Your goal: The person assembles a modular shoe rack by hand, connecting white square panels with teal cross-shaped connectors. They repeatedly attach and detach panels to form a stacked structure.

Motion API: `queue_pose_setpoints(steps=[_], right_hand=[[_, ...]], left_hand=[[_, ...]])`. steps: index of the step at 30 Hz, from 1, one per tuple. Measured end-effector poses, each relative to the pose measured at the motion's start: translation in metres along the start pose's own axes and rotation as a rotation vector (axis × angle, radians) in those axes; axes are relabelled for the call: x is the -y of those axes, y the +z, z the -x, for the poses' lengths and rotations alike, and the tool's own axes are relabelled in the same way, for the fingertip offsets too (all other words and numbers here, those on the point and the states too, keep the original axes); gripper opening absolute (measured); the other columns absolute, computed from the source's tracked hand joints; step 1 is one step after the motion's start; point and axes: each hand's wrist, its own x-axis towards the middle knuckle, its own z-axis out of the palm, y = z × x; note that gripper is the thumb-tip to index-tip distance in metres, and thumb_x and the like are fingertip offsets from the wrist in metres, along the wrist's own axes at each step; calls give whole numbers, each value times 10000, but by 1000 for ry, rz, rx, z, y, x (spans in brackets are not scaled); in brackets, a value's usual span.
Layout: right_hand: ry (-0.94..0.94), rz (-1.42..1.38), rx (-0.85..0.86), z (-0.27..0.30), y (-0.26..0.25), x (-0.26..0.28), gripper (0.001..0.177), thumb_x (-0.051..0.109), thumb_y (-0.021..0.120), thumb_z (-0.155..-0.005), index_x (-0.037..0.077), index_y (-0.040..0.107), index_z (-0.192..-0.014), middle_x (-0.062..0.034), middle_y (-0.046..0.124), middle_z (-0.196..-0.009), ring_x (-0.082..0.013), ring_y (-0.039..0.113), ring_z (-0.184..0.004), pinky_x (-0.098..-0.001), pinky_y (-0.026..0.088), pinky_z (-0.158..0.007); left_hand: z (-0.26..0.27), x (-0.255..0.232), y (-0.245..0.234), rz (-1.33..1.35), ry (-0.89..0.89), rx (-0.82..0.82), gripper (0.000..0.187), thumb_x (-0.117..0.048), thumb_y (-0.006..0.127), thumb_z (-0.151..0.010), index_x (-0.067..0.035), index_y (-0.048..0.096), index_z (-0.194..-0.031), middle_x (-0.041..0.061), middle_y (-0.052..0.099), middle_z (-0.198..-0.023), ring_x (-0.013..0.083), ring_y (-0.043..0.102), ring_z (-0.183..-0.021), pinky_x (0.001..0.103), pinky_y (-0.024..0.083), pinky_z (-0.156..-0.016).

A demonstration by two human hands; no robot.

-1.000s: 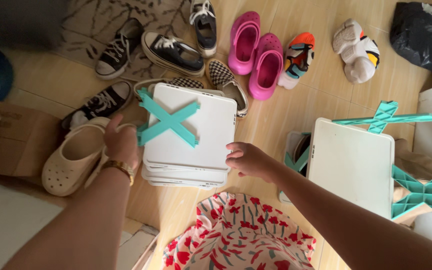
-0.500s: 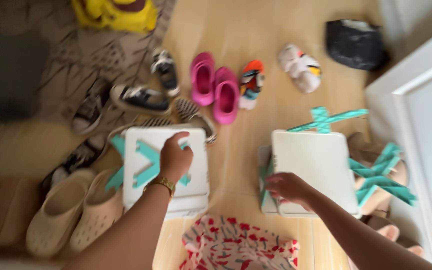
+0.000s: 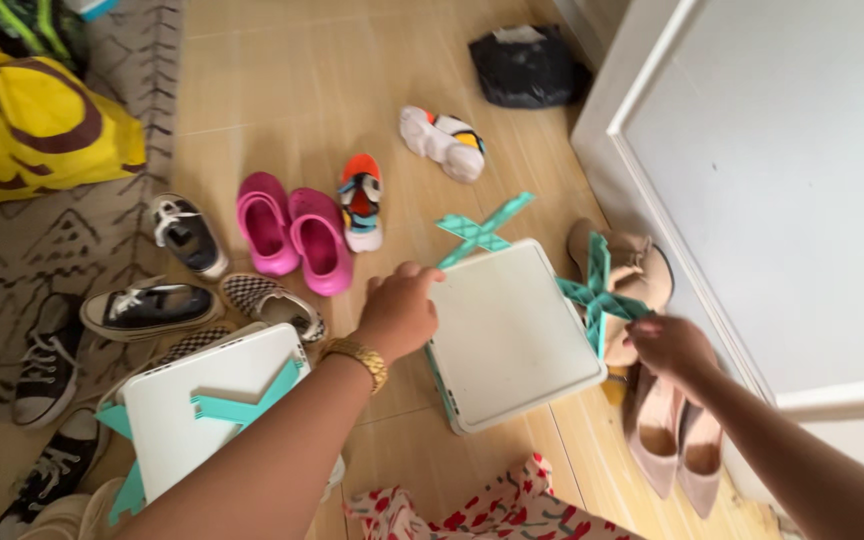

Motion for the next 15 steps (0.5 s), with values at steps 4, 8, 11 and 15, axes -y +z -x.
queue_pose_setpoints(steps=[4, 8, 11, 15], right_hand=[[51, 47, -187, 30, -23, 50, 351, 427, 689, -940, 111, 826, -1007, -220, 802, -955, -321, 745, -877, -430, 569, -869], [-80, 102, -59, -9, -34, 61, 370, 423, 707, -889, 147, 804, -1116, -119, 778, -1048, -275, 699, -894, -454, 555, -868], [-105, 155, 226, -48, -22, 34, 419, 376, 704, -923, 8, 743, -1120, -175, 793, -1017, -270, 734, -851, -425, 612, -792], [36, -105, 442, -77, 9, 13, 435, 236, 562, -1037, -166, 723, -999, -273, 781, -994, -338, 723, -812, -449, 628, -703]], left_hand=[[-1, -38, 25, -156, 40, 210, 425, -156, 637, -859, -174, 610, -1283, 158, 601, -1244, 337, 598, -1166, 622, 306, -1093], [5, -59, 53, -202, 30, 394, 456, -168, 640, -868, -150, 571, -1319, 172, 562, -1269, 353, 578, -1189, 636, 251, -1128], [17, -66, 65, -195, 52, 424, 457, -163, 621, -893, -126, 562, -1344, 179, 561, -1283, 353, 584, -1193, 643, 256, -1133], [34, -67, 69, -153, -9, 511, 428, -153, 599, -915, -124, 569, -1341, 178, 566, -1295, 345, 593, -1199, 626, 259, -1157]])
